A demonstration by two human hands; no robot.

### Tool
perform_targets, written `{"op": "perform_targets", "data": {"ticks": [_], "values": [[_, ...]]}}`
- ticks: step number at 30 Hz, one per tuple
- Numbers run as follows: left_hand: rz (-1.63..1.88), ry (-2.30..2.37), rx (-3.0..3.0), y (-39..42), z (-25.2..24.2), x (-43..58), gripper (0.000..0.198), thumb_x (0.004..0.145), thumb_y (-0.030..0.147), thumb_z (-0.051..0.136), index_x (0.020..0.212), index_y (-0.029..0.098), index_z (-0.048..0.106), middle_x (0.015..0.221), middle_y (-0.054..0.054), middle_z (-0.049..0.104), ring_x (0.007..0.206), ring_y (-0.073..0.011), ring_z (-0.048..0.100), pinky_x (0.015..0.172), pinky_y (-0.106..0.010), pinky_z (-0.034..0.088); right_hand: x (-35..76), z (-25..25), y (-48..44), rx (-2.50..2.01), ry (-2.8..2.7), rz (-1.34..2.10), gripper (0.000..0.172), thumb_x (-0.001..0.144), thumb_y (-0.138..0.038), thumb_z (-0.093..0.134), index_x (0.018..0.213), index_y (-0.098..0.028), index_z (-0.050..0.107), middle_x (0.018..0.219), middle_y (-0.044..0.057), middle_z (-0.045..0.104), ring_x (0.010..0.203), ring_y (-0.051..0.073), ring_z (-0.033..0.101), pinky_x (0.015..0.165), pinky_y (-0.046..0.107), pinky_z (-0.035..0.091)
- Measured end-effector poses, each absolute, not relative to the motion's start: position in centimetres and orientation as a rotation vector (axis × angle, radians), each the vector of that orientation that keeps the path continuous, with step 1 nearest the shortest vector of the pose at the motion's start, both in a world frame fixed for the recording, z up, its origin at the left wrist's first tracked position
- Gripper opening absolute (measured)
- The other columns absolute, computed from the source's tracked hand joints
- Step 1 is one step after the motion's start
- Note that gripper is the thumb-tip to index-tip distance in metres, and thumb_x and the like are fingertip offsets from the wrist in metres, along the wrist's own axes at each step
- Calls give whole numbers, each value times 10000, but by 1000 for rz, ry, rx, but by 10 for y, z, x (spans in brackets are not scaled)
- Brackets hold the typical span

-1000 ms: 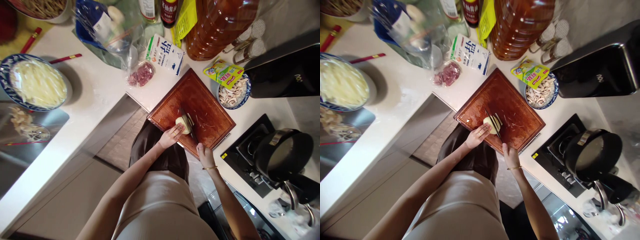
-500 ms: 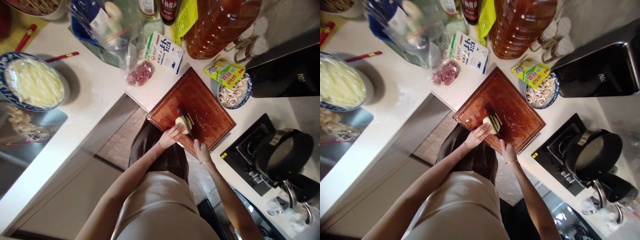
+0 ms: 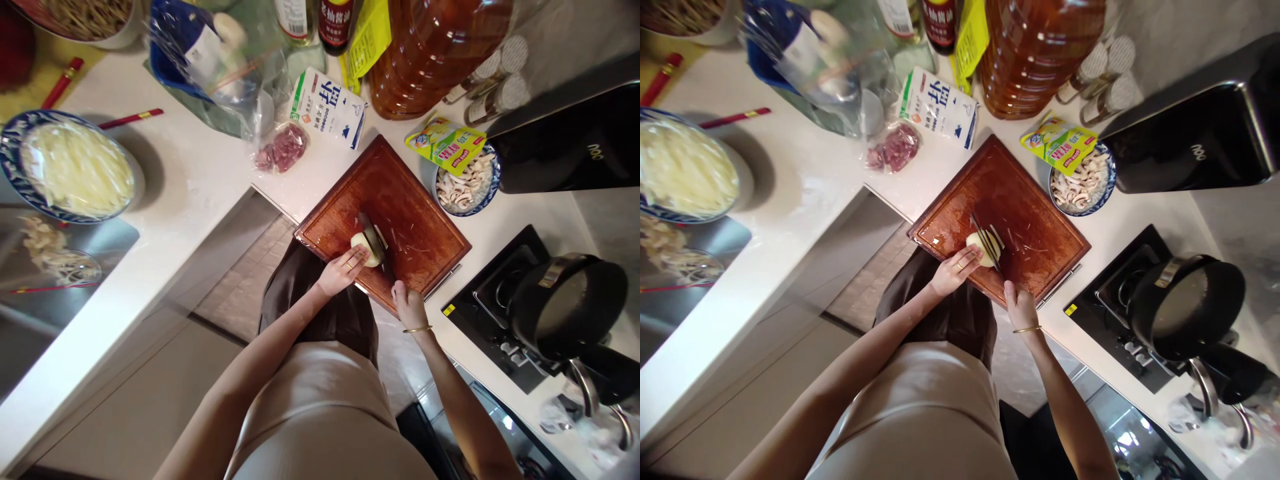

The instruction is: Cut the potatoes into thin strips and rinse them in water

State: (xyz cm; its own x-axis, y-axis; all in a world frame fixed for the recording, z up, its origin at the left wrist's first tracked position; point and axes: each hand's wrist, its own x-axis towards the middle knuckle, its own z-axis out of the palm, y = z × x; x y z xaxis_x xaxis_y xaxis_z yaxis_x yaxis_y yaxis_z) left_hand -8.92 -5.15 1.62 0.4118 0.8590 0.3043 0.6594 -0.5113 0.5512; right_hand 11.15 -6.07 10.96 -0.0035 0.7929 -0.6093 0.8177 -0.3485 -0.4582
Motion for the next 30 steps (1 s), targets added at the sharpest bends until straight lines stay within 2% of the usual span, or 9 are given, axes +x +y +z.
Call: {"op": "perform_targets", "data": {"ticks": [10,18,24,30], "values": [[849,1296,2290,-52,15,-89,379,922,89,370,1291,95,454,1270,-123,556,1320,-197,326,1026,-329,436,113,117,-70,2170,1786,-1279,645,915,-545,166,653,-189,635,480,54,547,533,163,539,506,250,341],[857,1301,2278,-53,14,-87,383,915,93,400,1295,104,448,1275,-119,553,1328,-197,315,1033,-330,429,119,121,-76,2129,1815,-1195,637,916,-553,194,706,-186,670,499,54,575,543,162,557,516,242,343],[817,1299,2268,-53,15,-88,365,924,110,387,1282,113,461,1265,-116,562,1324,-198,325,1023,-333,437,111,86,-65,2121,1818,-1139,659,890,-598,209,645,-152,627,562,101,605,525,164,536,518,256,318],[743,1327,2308,-53,16,-88,361,923,124,397,1277,113,465,1273,-108,557,1304,-199,371,1021,-320,437,114,74,-53,2186,1726,-1408,629,897,-590,174,524,-187,482,458,25,495,454,114,448,508,234,317]]}}
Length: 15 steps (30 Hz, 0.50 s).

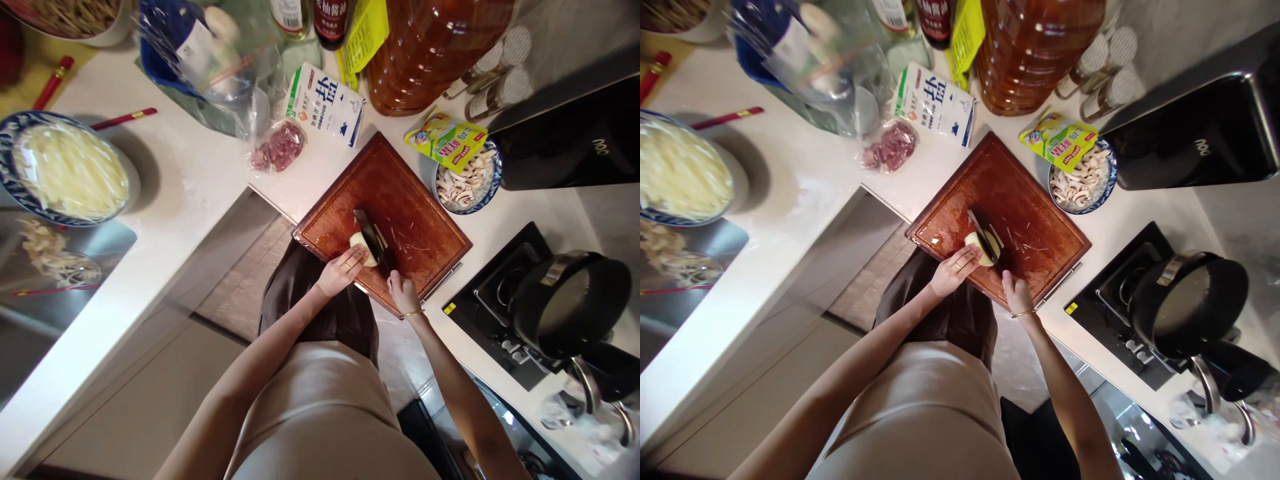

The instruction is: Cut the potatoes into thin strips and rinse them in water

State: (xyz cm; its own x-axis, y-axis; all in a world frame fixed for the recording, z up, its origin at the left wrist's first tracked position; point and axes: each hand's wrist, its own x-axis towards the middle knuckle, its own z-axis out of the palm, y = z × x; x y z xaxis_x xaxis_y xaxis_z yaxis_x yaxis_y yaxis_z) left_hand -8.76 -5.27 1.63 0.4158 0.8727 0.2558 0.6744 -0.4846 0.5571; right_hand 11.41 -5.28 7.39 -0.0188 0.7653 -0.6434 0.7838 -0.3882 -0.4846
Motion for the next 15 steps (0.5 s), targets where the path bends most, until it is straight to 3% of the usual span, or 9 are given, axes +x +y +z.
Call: {"op": "perform_targets", "data": {"ticks": [6,15], "values": [[685,1459,2247,-50,28,-85,401,930,219,414,1313,101,419,1253,-136,560,1252,-201,448,1018,-313,433,112,103,-59,2208,1762,-1334,595,911,-552,193,538,-186,477,468,12,479,464,107,440,525,232,317],[607,1586,2128,-49,38,-82,302,906,260,474,1180,146,533,1140,-124,614,1130,-205,547,942,-336,482,109,117,-70,2161,1834,-1270,645,919,-543,184,622,-163,612,505,53,557,546,138,537,530,226,335]]}}
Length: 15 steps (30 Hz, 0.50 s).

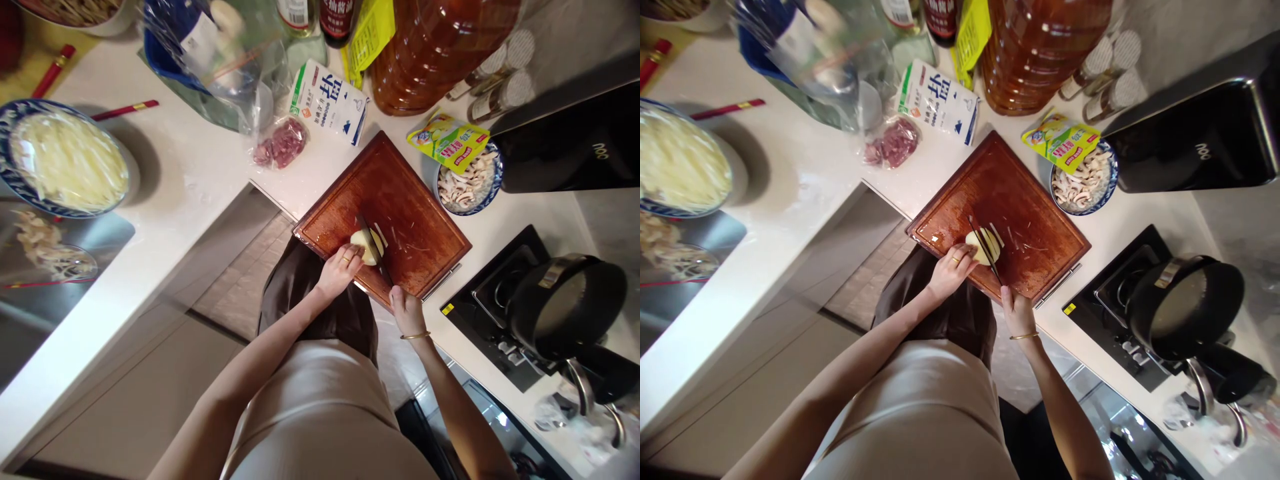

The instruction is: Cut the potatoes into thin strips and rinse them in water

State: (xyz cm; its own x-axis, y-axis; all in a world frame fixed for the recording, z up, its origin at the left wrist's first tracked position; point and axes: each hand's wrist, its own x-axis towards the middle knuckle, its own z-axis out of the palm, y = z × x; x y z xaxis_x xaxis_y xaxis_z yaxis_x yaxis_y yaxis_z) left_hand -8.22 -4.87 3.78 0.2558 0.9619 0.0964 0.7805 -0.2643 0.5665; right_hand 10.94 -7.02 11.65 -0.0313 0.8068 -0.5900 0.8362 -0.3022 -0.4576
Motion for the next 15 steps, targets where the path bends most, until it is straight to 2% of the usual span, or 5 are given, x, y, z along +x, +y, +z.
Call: {"op": "perform_targets", "data": {"ticks": [9,15], "values": [[581,1563,2194,-49,37,-81,255,917,206,442,1125,136,572,1152,-111,625,1117,-199,560,927,-328,489,116,122,-72,2099,1779,-1282,650,918,-552,183,659,-180,648,501,54,574,526,150,549,512,233,337],[597,1542,2244,-48,36,-81,255,905,174,455,1122,102,568,1149,-122,623,1136,-209,544,933,-318,483,104,86,-58,2109,1747,-1243,701,887,-618,173,661,-147,641,551,96,605,507,156,530,507,250,312]]}}
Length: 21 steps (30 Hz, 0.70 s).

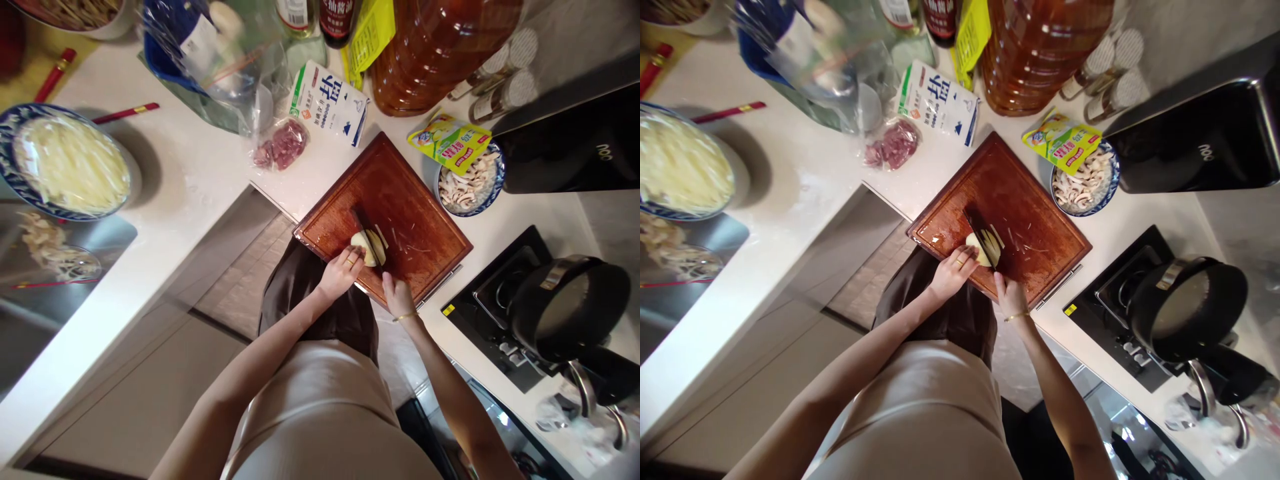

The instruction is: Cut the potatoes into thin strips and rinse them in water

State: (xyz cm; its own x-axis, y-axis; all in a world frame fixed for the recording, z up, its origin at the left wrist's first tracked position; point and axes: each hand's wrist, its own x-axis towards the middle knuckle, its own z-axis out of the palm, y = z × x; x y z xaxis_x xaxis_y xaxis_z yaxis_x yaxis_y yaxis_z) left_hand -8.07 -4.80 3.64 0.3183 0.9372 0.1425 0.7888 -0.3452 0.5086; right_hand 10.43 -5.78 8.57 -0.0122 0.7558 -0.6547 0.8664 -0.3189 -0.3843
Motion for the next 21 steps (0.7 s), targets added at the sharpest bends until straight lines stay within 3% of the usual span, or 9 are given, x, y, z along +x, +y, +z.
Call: {"op": "perform_targets", "data": {"ticks": [6,14,21], "values": [[565,1538,2244,-48,36,-81,271,914,171,427,1147,117,554,1155,-123,621,1149,-208,537,934,-329,483,102,71,-56,2155,1757,-1319,655,892,-604,202,665,-156,623,548,68,598,494,135,513,515,233,325],[536,1534,2239,-49,32,-83,286,922,173,407,1165,125,549,1170,-115,620,1134,-206,554,941,-328,481,103,105,-56,2186,1711,-1395,623,902,-581,181,500,-197,461,432,13,473,441,113,445,500,233,316],[551,1516,2229,-49,32,-84,277,914,163,427,1156,130,557,1158,-115,626,1153,-196,542,953,-321,473,102,127,-63,2158,1764,-1331,616,909,-562,187,591,-188,559,496,35,540,508,134,511,533,232,334]]}}
